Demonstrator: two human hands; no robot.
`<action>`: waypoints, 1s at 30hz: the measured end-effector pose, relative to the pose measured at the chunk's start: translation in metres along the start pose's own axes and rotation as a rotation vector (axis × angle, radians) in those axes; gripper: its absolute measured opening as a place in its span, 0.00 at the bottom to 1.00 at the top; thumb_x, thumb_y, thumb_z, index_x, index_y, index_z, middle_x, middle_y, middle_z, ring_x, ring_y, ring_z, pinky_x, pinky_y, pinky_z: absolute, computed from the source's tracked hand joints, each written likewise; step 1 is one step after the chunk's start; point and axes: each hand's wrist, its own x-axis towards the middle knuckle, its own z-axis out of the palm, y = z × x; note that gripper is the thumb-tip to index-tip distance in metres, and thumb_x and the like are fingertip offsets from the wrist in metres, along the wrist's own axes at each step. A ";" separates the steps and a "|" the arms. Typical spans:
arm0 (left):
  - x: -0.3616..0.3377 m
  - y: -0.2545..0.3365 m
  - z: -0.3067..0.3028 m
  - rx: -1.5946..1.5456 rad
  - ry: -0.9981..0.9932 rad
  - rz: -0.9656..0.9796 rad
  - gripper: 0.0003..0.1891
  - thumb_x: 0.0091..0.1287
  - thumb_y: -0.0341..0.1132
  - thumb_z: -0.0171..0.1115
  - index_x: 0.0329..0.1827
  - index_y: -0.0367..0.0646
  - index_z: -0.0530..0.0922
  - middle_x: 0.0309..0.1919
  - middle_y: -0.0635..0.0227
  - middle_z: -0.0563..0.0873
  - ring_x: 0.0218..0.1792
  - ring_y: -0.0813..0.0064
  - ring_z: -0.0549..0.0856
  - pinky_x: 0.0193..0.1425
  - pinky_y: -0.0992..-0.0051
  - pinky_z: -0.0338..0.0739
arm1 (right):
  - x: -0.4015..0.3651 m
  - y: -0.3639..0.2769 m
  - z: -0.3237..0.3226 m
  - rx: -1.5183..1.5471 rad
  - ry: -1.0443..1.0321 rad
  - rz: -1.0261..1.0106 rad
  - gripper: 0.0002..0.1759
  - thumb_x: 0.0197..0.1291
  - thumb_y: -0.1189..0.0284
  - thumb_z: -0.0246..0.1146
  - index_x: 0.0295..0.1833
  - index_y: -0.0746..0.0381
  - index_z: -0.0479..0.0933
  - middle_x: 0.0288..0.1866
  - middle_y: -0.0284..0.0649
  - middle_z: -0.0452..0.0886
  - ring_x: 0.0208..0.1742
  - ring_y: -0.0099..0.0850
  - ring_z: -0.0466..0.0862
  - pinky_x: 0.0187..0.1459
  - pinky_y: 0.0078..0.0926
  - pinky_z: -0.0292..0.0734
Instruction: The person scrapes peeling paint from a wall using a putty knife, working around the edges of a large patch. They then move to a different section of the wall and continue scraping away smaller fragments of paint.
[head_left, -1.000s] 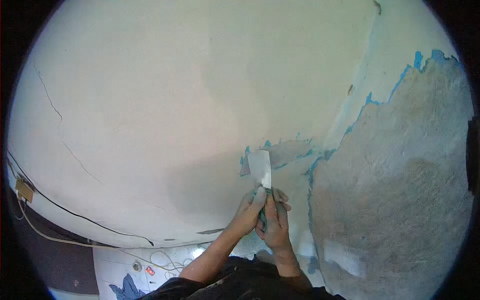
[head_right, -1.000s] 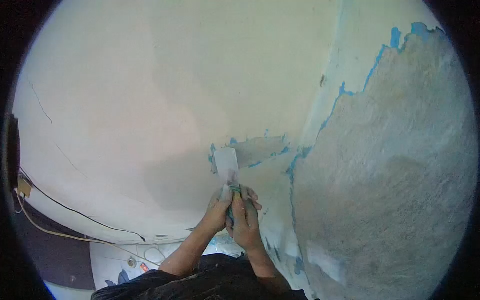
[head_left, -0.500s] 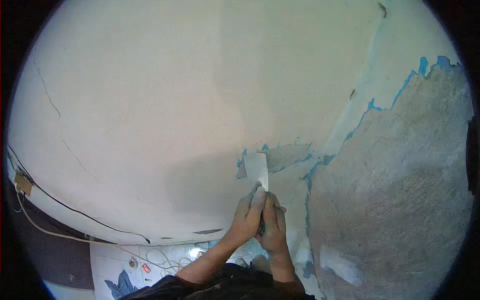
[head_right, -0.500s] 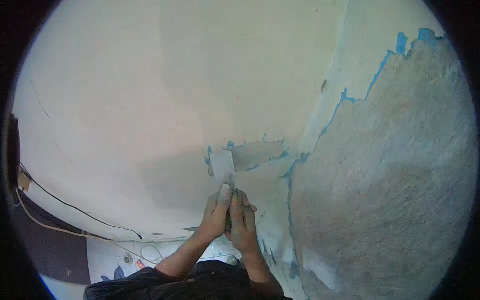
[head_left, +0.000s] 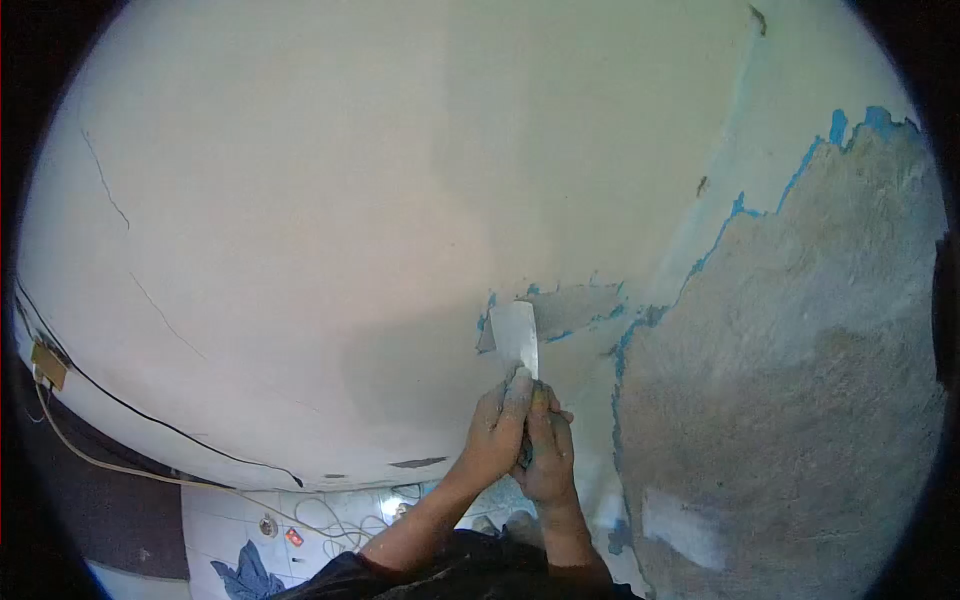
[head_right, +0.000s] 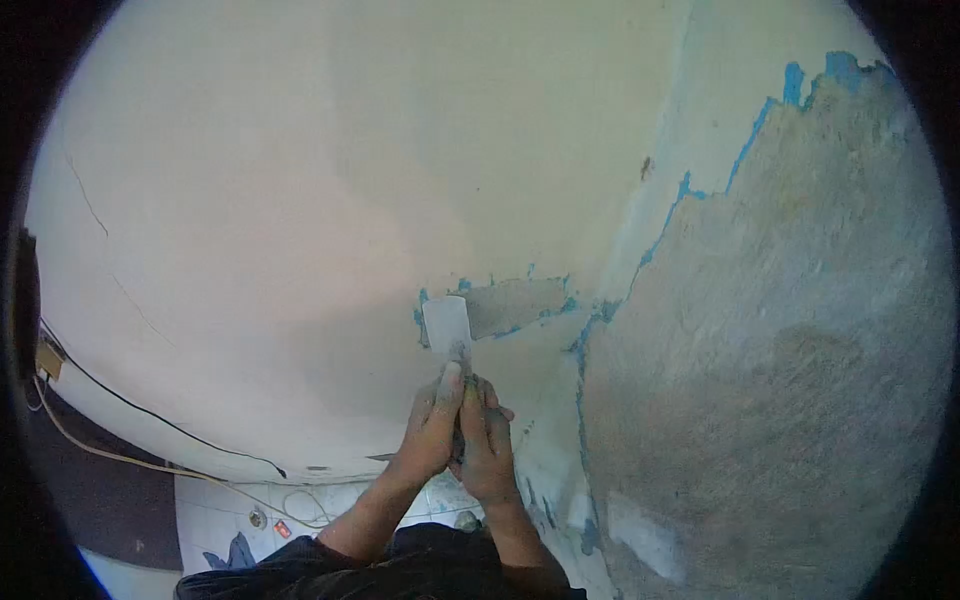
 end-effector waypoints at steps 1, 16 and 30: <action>-0.001 -0.006 0.001 -0.001 0.014 -0.012 0.27 0.79 0.50 0.41 0.39 0.32 0.77 0.32 0.58 0.84 0.36 0.67 0.85 0.45 0.69 0.78 | 0.000 -0.003 0.000 0.037 0.009 0.044 0.24 0.77 0.51 0.45 0.47 0.61 0.74 0.21 0.28 0.73 0.13 0.16 0.67 0.12 0.17 0.59; 0.003 -0.004 -0.004 -0.066 -0.036 -0.087 0.30 0.79 0.55 0.39 0.37 0.35 0.78 0.33 0.58 0.84 0.36 0.67 0.85 0.46 0.69 0.78 | 0.009 0.001 -0.002 -0.770 -0.012 -0.490 0.26 0.78 0.55 0.43 0.55 0.69 0.70 0.38 0.38 0.75 0.37 0.22 0.77 0.37 0.21 0.74; 0.024 0.036 -0.021 -0.052 -0.135 -0.058 0.32 0.76 0.59 0.42 0.53 0.32 0.73 0.35 0.57 0.85 0.36 0.68 0.86 0.40 0.71 0.80 | -0.004 -0.011 0.020 0.185 -0.127 0.111 0.23 0.76 0.49 0.44 0.52 0.59 0.68 0.22 0.30 0.67 0.14 0.19 0.64 0.15 0.17 0.60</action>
